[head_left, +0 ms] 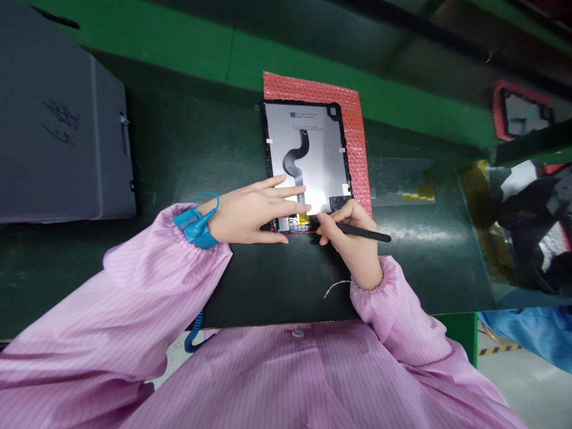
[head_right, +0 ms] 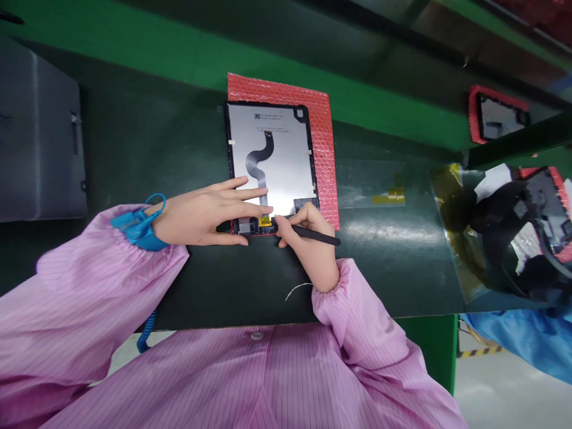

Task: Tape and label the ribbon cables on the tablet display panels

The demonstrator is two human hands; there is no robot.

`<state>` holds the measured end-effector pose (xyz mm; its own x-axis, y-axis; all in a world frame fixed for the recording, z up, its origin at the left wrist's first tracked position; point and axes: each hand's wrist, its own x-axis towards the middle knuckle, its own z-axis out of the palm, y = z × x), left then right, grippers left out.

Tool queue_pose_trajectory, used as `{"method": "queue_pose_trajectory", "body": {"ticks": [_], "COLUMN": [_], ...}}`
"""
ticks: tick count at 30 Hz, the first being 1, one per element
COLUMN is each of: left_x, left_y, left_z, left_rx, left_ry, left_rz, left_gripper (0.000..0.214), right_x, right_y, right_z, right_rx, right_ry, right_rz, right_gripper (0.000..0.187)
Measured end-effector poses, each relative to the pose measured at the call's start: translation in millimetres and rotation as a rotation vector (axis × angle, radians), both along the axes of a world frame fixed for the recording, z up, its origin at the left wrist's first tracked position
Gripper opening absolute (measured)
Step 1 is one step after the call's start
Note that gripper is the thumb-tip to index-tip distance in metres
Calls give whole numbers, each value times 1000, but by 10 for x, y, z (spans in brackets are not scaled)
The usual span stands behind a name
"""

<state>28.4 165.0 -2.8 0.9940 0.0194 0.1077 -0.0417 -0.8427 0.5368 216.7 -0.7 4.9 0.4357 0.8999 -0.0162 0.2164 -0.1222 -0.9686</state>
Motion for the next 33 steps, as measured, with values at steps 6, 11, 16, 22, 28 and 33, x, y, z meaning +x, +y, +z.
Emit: {"method": "queue_pose_trajectory", "body": {"ticks": [6, 11, 16, 22, 28, 33], "left_x": [-2, -2, 2, 6, -3, -451], "left_y": [0, 10, 26, -27, -387, -635], "left_z": [12, -2, 2, 27, 33, 34], "left_rx": [-17, -50, -49, 54, 204, -145], "left_ry": [-14, 3, 5, 23, 39, -96], "left_rz": [-6, -35, -47, -52, 102, 391], "left_gripper": [58, 48, 39, 40, 59, 72], "right_x": [-5, -7, -23, 25, 63, 143], "right_y": [-3, -2, -8, -29, -11, -56], "right_z": [22, 37, 34, 74, 129, 151], "right_rx": [-12, -27, -58, -14, 73, 162], "right_ry": [-3, -19, -40, -73, 47, 105], "right_rz": [-2, -4, -8, -121, -140, -140], "right_gripper": [36, 38, 37, 37, 41, 44]}}
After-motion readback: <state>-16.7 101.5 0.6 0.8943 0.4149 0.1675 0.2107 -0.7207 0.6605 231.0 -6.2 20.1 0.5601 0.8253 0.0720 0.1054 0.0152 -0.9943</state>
